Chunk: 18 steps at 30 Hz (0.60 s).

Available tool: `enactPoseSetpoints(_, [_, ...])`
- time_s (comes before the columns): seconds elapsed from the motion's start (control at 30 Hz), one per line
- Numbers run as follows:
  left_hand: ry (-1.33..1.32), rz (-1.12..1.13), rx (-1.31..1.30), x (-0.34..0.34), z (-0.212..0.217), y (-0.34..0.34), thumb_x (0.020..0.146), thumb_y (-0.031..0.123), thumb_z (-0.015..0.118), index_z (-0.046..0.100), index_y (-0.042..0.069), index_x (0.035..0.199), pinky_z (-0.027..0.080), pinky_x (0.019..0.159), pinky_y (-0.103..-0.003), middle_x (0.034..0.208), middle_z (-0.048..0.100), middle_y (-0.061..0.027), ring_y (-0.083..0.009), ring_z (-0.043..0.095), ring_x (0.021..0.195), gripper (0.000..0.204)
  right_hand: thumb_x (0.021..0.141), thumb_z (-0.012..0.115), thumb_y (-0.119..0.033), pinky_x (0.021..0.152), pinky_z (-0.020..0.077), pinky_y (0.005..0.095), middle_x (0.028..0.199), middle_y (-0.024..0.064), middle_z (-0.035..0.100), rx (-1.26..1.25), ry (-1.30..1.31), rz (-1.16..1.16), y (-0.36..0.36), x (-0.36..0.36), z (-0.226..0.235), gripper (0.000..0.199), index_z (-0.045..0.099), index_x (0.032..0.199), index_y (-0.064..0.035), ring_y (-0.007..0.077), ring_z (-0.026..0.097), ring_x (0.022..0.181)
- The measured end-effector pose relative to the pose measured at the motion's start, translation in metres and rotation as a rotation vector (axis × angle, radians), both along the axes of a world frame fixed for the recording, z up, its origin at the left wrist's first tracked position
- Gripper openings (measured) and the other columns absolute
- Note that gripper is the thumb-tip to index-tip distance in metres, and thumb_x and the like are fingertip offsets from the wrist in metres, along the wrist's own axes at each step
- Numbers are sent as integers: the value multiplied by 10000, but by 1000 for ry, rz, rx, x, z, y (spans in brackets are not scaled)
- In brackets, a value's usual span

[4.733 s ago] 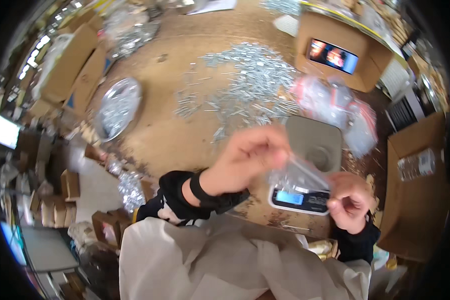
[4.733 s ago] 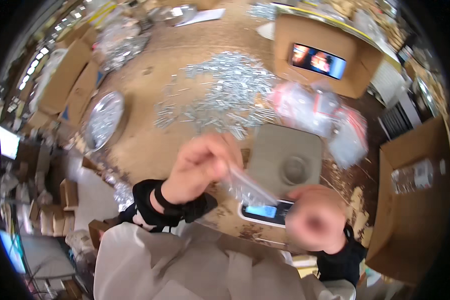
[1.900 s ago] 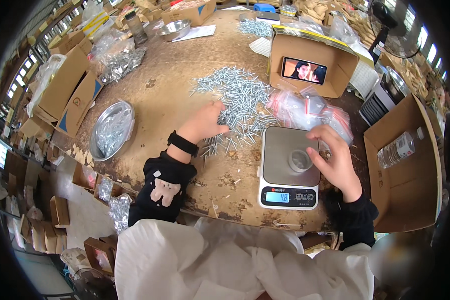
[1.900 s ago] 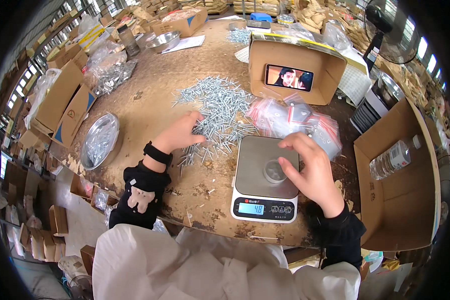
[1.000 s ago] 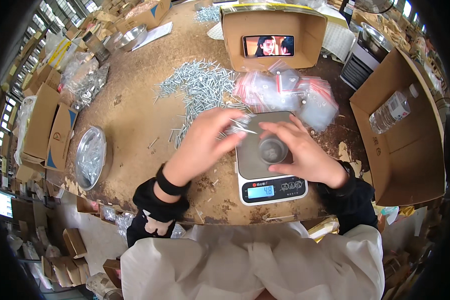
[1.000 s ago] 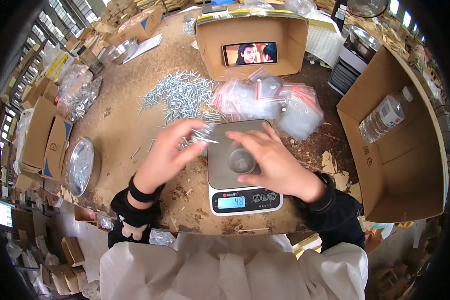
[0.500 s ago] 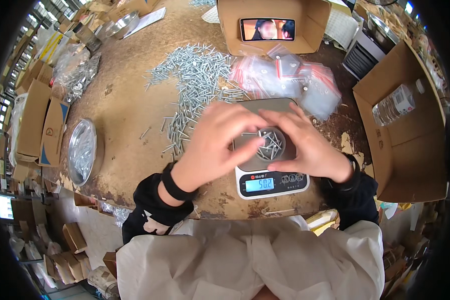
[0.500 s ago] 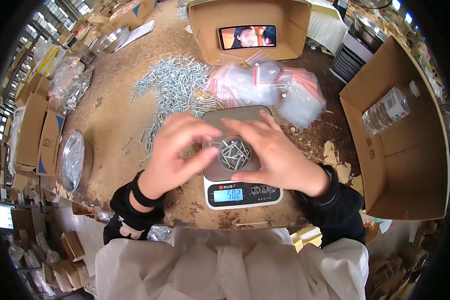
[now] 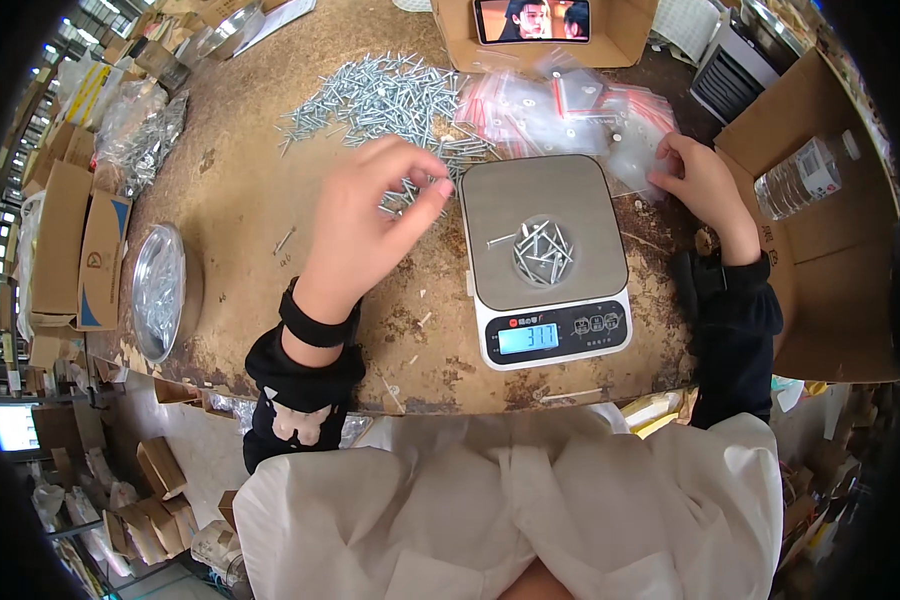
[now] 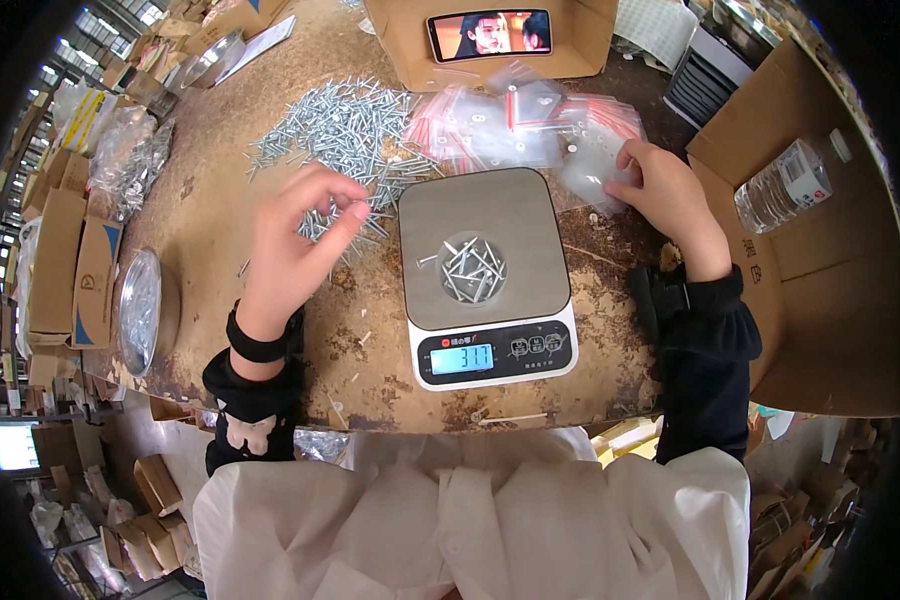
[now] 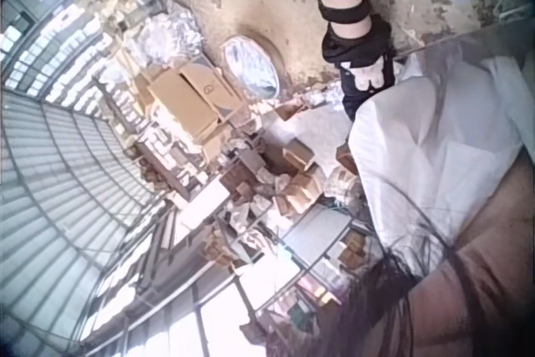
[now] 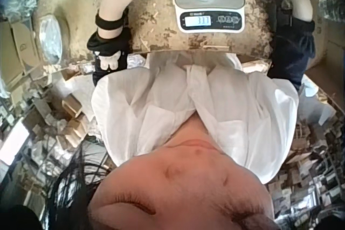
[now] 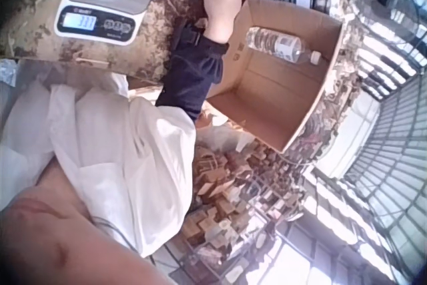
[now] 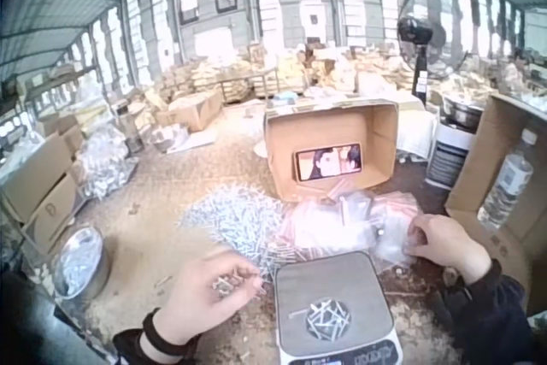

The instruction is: The person scoops nails from a large pile on a wooden table, places them onto a digital scale, and transfers them into small plastic bags. The person seals each bag and sets it aside while continuing the process with the remaining nails.

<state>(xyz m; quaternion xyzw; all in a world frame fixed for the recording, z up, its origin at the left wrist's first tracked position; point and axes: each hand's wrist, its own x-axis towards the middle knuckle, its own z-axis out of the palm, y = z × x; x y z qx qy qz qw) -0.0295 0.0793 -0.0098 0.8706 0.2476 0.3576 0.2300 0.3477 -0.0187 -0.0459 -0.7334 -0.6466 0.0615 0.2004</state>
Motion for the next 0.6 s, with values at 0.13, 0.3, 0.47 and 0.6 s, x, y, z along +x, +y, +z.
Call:
enactPoseSetpoints(0.13, [89, -130, 24, 5, -3, -3, 801, 115, 730, 646, 34, 898, 456, 730, -334, 871, 616, -90, -247, 592, 820, 152, 765, 727, -136, 607, 456, 389, 688, 120, 604, -59, 14, 12, 2, 4, -1, 180, 599, 834, -30, 289, 605, 664])
enactPoseSetpoints(0.3, [178, -192, 64, 9, -5, -7, 782, 138, 754, 650, 36, 920, 461, 788, -367, 918, 612, -99, -285, 595, 883, 201, 774, 712, -119, 615, 463, 401, 718, 141, 630, -39, -18, 20, 4, 4, -2, 155, 601, 818, -20, 321, 617, 684])
enactPoseSetpoints(0.47, [305, -187, 144, 16, -11, -16, 774, 156, 744, 626, 65, 860, 422, 828, -370, 890, 602, -59, -266, 578, 899, 172, 790, 697, -117, 637, 472, 428, 750, 159, 642, -5, -51, 20, 3, 0, -5, 137, 601, 817, -23, 357, 629, 736])
enactPoseSetpoints(0.6, [304, -63, 216, 22, -14, -27, 791, 119, 703, 603, 81, 825, 384, 839, -380, 879, 597, -44, -263, 568, 890, 112, 797, 690, -116, 644, 475, 429, 757, 161, 645, 4, -55, 12, 4, -2, -7, 134, 598, 818, -21, 359, 631, 742])
